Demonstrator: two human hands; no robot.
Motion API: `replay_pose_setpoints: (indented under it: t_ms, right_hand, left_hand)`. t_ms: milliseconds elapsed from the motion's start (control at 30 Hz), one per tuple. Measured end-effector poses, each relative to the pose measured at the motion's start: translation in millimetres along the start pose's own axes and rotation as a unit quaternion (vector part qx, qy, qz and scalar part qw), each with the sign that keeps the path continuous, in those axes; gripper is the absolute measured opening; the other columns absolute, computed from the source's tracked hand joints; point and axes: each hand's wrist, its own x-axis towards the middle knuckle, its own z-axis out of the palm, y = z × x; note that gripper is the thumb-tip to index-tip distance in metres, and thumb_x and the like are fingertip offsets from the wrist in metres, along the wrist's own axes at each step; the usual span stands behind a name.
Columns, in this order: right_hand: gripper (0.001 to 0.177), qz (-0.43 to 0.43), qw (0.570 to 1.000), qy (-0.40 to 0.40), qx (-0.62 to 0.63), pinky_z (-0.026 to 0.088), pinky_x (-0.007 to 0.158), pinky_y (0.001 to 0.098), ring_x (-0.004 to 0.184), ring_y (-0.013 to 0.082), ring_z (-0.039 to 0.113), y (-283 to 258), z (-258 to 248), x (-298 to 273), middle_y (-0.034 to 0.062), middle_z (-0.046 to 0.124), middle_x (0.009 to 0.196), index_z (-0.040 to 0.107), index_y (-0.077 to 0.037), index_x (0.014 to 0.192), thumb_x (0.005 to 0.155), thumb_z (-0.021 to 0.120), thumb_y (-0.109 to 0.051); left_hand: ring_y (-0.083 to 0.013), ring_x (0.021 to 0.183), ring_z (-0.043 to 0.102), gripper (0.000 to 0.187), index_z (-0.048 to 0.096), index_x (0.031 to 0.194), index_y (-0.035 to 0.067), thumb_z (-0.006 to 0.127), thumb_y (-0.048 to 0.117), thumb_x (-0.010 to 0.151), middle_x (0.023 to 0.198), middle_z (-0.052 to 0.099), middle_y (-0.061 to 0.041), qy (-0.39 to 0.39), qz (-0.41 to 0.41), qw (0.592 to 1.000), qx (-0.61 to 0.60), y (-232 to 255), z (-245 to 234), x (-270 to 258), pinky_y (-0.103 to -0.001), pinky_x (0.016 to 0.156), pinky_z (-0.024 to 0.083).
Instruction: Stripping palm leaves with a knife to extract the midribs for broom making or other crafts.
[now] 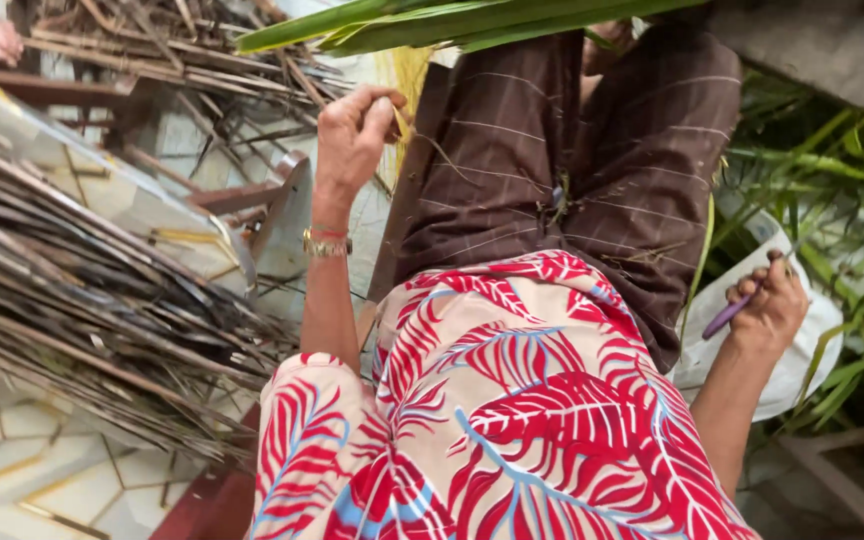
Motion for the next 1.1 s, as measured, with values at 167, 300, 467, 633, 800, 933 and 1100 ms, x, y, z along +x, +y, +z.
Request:
replay_pose_setpoints:
  t_ms: [167,300,467,633,800,933,1100]
  right_hand:
    - [0.015,0.008,1.000,-0.021,0.005,0.042,0.052,0.0215,0.060,0.0064,0.058,-5,-18,-9,-0.0043,0.063,0.081,0.063,-0.014,0.123,0.110,0.061,-0.022]
    - [0.020,-0.002,0.999,-0.037,0.008,0.045,0.053,0.0203,0.060,0.0050,0.060,-4,-23,-7,-0.0064,0.062,0.080,0.060,-0.014,0.125,0.107,0.067,-0.022]
    - [0.013,0.019,0.997,0.067,-0.030,0.044,0.052,0.0196,0.057,0.0048,0.058,-9,-10,-14,-0.0062,0.061,0.076,0.063,-0.012,0.118,0.109,0.063,-0.020]
    - [0.010,0.037,0.998,0.034,-0.027,0.044,0.053,0.0200,0.059,0.0050,0.059,-14,2,-18,-0.0061,0.061,0.077,0.064,-0.013,0.115,0.108,0.064,-0.020]
    - [0.013,0.036,0.994,0.060,-0.080,0.040,0.052,0.0181,0.058,0.0021,0.052,-19,22,-24,-0.0067,0.059,0.078,0.064,-0.014,0.119,0.112,0.057,-0.021]
    - [0.027,0.054,0.997,0.017,-0.055,0.042,0.054,0.0269,0.061,0.0080,0.053,14,-53,39,-0.0047,0.056,0.081,0.059,-0.018,0.131,0.104,0.057,-0.019]
    - [0.023,0.026,0.990,0.116,-0.076,0.046,0.047,0.0324,0.060,0.0169,0.058,32,-23,18,0.0007,0.057,0.078,0.065,-0.015,0.120,0.100,0.073,-0.022]
  left_hand:
    - [-0.0108,0.065,0.073,0.018,0.074,0.100,0.000,0.060,0.010,0.094,0.081,0.077,-0.006,0.058,-0.089,0.994,-0.033,-62,-23,9,-0.019,0.056,0.059]
    - [-0.0129,0.069,0.070,0.016,0.070,0.093,0.006,0.062,-0.006,0.085,0.083,0.072,-0.005,0.059,-0.107,0.986,0.117,-174,-20,20,-0.022,0.065,0.064]
    - [-0.0170,0.053,0.063,0.023,0.069,0.079,0.003,0.051,-0.010,0.074,0.068,0.071,-0.006,0.109,-0.060,0.983,0.135,-259,-3,1,-0.031,0.052,0.054]
    - [-0.0301,0.069,0.070,0.022,0.067,0.084,0.007,0.051,-0.004,0.075,0.081,0.077,-0.006,0.108,-0.107,0.967,0.203,-281,5,-2,-0.045,0.068,0.056]
    - [-0.0421,0.086,0.064,0.028,0.078,0.098,0.010,0.058,0.016,0.080,0.106,0.058,-0.020,0.019,-0.182,0.923,0.340,-319,19,7,-0.057,0.072,0.056]
    - [-0.0389,0.079,0.065,0.027,0.076,0.086,0.005,0.070,0.030,0.079,0.086,0.074,-0.015,-0.105,-0.101,0.935,0.323,-188,-5,5,-0.049,0.073,0.053]
    - [-0.0215,0.080,0.054,0.035,0.069,0.102,0.001,0.060,0.033,0.092,0.091,0.064,-0.011,-0.348,-0.099,0.932,-0.014,52,32,18,-0.033,0.072,0.044]
